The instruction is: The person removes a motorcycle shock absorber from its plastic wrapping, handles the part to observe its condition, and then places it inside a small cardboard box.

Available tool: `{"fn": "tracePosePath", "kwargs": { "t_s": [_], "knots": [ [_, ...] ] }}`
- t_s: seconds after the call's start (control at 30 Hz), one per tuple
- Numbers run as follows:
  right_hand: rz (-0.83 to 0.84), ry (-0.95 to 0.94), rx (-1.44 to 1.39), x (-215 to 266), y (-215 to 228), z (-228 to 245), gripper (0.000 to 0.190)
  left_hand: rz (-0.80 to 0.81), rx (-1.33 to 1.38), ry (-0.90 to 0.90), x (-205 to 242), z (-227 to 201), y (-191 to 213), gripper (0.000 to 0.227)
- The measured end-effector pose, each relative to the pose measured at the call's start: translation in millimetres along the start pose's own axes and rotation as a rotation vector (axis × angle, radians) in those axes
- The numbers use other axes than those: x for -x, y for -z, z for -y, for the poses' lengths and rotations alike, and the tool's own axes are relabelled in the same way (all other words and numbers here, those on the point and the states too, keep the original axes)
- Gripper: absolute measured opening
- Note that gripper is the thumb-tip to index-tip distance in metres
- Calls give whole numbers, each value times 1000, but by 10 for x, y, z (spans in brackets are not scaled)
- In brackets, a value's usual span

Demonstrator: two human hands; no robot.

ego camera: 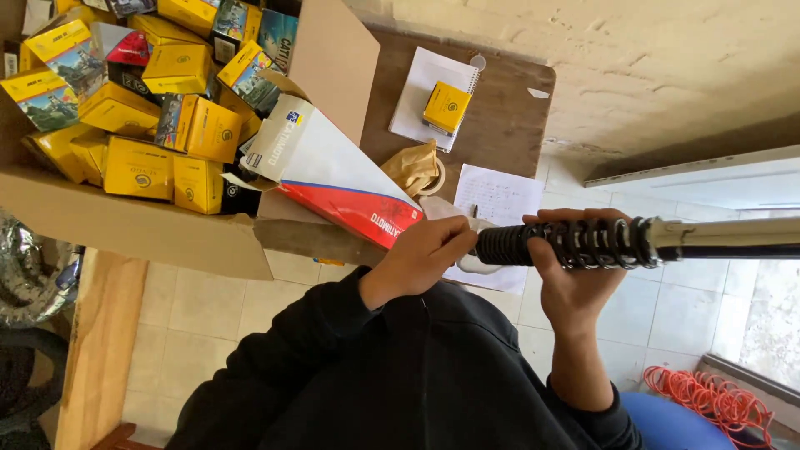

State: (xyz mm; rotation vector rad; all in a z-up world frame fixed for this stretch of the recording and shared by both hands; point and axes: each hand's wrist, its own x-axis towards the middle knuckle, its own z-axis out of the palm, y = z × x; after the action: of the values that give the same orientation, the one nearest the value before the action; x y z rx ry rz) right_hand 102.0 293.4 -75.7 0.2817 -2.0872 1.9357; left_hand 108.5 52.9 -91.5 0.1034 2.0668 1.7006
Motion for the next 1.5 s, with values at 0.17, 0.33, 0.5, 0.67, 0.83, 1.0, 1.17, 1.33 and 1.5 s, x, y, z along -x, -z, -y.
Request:
{"fn": "tracePosePath", "kwargs": {
  "t_s": [0.17,0.33,0.5,0.67,0.83,1.0,1.17,1.33,1.5],
  "knots": [
    [56,65,220,-108,-67,326,69,-40,257,-45,-82,239,-255,41],
    [75,86,290,-28,-122,-51,58,-115,549,-127,-164,241,-338,35],
    [198,3,175,12,-148,-317,57,-128,696,-86,-191,409,-542,36],
    [222,-53,382,22,-82,-107,50,-144,580,-161,-152,408,-467,32],
    [241,8,506,0,-59,-37,60,-242,523,-211,-75,373,-502,32],
    [167,-118,339,65,38,-93,66,-189,627,-327,19,140,-672,25],
    [111,-71,251,75,82,-163,71,-199,-24,-362,-150,344,-417,96],
    [215,-61,280,-120,-52,183,52,-134,-244,-125,-363,625,-605,81],
    [239,248,564,-289,-17,342,50,-198,101,-229,-386,842,-811,66]
  ]
}}
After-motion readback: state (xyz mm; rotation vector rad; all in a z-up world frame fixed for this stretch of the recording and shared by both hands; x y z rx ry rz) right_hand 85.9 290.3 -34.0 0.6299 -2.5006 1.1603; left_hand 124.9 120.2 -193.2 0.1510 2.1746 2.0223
